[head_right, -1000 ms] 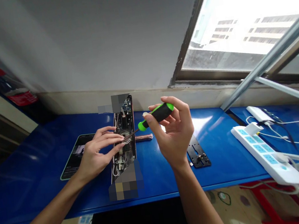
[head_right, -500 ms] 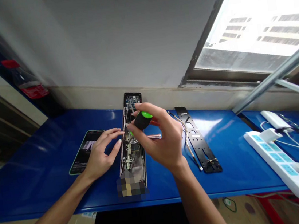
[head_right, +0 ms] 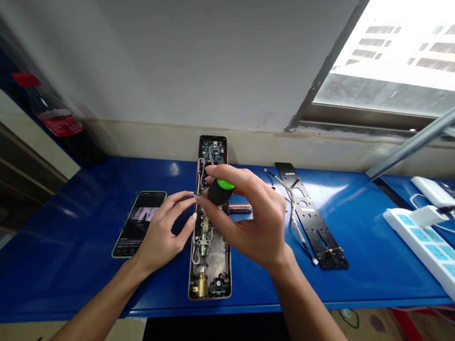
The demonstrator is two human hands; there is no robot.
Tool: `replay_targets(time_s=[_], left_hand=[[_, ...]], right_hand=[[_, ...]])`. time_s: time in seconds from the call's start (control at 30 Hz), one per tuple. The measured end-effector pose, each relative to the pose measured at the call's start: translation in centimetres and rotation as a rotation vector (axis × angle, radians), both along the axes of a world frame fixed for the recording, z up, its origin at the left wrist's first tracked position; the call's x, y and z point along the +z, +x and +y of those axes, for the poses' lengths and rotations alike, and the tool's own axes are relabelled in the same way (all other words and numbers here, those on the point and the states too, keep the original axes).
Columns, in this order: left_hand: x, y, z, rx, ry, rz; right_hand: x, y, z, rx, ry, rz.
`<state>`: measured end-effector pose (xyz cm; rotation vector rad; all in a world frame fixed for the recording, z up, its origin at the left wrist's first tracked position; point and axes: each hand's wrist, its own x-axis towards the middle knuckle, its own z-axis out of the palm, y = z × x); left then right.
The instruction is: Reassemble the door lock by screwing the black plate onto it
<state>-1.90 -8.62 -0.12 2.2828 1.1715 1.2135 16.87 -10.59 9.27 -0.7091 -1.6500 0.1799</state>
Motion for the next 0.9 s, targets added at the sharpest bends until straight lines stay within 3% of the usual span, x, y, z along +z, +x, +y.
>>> replay_targets(time_s=[0.23,0.43,0.7,0.9], left_hand=[[0.0,0.0,-0.2,-0.014,-0.005,-0.004],[-0.3,0.1,-0.1,-0.018,-0.036,-0.023],[-0.2,0.4,-0.2,-0.136,-0.443,-0.307],[-0.3,0.4,-0.2,-0.144,-0.476,-0.328]], right_hand=[[0.3,0.0,0.2,-0.053,0.033,0.004],[-0.3,-0.2,0.5,-0.013,0.023,-0.008],[0.9,0.1,0.7,0.055,-0.005,-0.172],[2.1,-0.4,0.3,0.158,-0.064,-0.146]])
